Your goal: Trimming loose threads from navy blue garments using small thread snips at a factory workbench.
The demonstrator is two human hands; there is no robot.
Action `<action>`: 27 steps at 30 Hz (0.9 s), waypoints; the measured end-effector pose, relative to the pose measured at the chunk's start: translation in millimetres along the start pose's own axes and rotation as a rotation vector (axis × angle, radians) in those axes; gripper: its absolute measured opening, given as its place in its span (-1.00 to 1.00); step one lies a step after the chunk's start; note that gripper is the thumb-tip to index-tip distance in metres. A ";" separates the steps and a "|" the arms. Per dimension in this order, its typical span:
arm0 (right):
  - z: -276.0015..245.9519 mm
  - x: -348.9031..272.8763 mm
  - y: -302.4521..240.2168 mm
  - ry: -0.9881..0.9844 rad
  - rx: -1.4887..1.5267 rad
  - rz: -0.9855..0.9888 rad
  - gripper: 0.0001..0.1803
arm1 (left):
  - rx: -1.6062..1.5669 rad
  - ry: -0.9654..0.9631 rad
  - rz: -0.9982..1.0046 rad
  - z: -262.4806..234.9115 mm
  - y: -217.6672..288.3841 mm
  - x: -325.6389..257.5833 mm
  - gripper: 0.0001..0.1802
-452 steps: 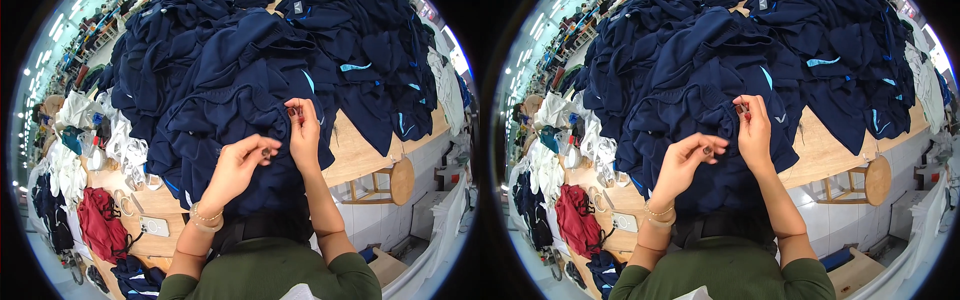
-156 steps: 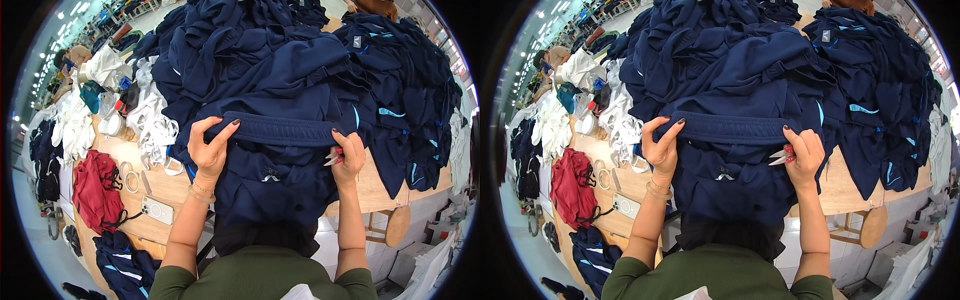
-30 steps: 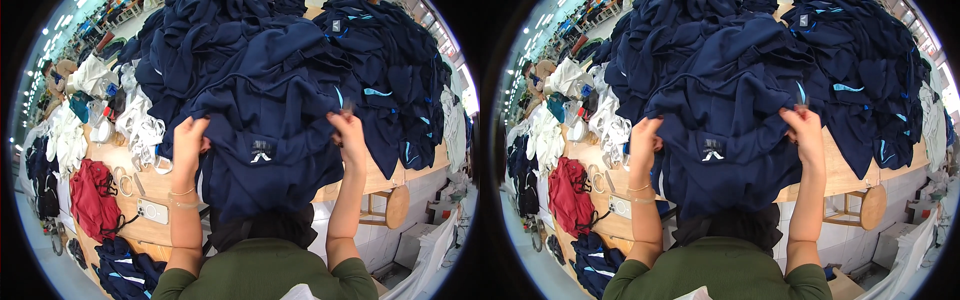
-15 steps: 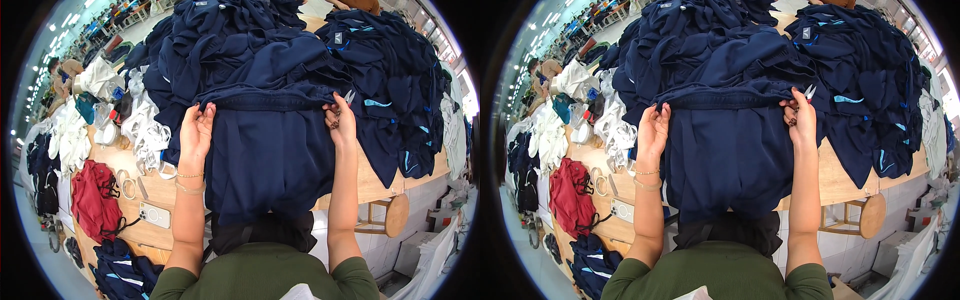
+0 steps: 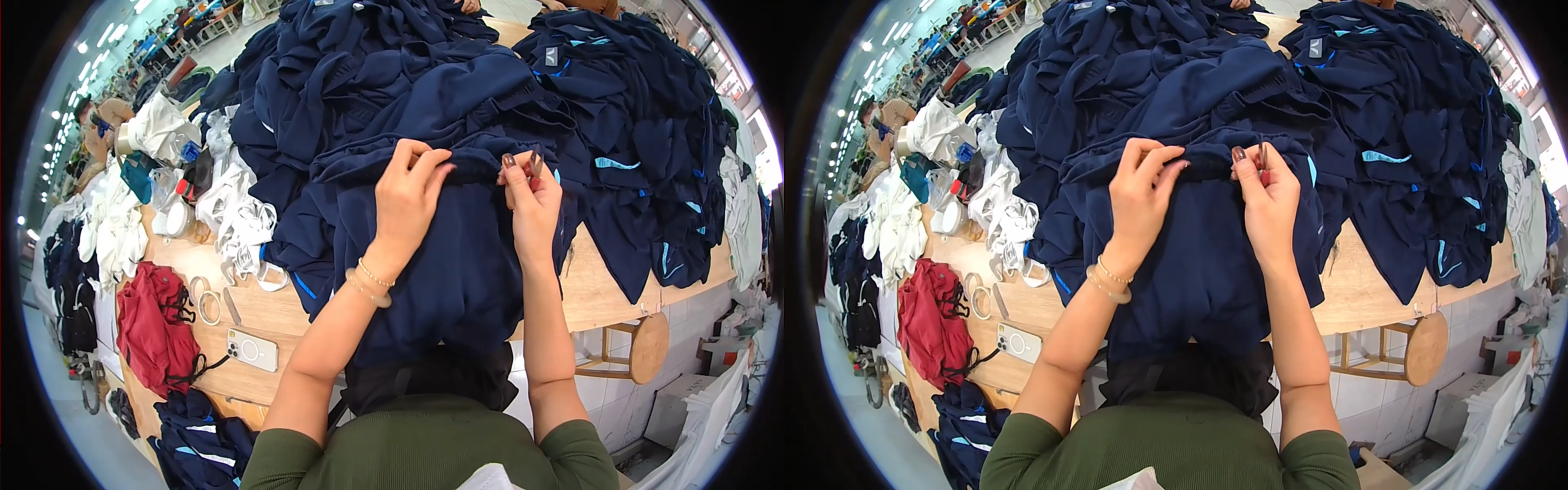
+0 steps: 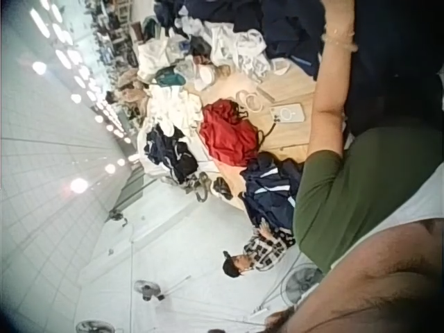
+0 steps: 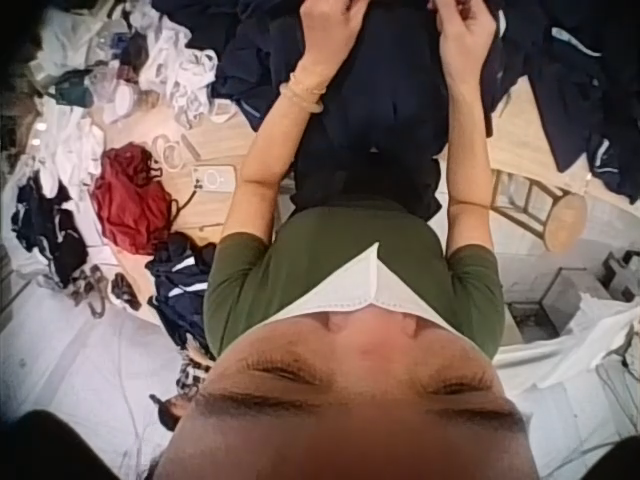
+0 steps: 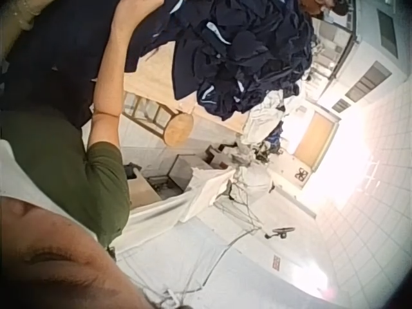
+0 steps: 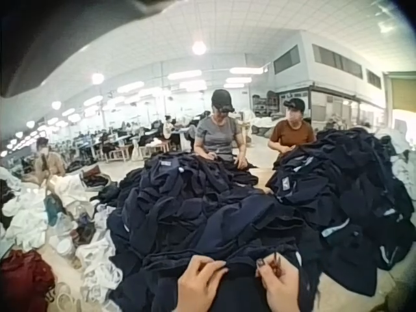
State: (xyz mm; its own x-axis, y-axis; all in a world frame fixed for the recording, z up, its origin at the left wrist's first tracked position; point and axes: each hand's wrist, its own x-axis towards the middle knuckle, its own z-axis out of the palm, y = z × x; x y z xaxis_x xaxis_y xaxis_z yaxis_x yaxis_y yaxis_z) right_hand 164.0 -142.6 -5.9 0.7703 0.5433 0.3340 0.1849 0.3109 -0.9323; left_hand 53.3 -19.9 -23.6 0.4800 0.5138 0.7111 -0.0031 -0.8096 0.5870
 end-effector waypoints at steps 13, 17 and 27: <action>-15.6 3.4 -23.8 -0.132 -0.324 -0.197 -0.91 | -0.273 0.466 -0.386 -104.1 -45.9 14.1 -0.85; -30.8 0.2 -24.1 -0.047 -0.306 -0.137 -0.84 | 0.173 0.704 -0.309 -138.9 -86.1 3.5 -0.58; -100.7 40.4 47.1 0.195 0.166 0.536 -0.76 | -0.992 -0.017 -1.052 -111.5 -106.7 -21.0 -0.65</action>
State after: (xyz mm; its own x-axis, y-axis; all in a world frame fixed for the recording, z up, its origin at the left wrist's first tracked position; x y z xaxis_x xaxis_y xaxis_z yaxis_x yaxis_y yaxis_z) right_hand 265.3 -184.5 -50.3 0.8308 0.5096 -0.2236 -0.3467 0.1596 -0.9243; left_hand -54.3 87.3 -58.0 0.6531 0.7269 -0.2122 -0.2409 0.4651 0.8518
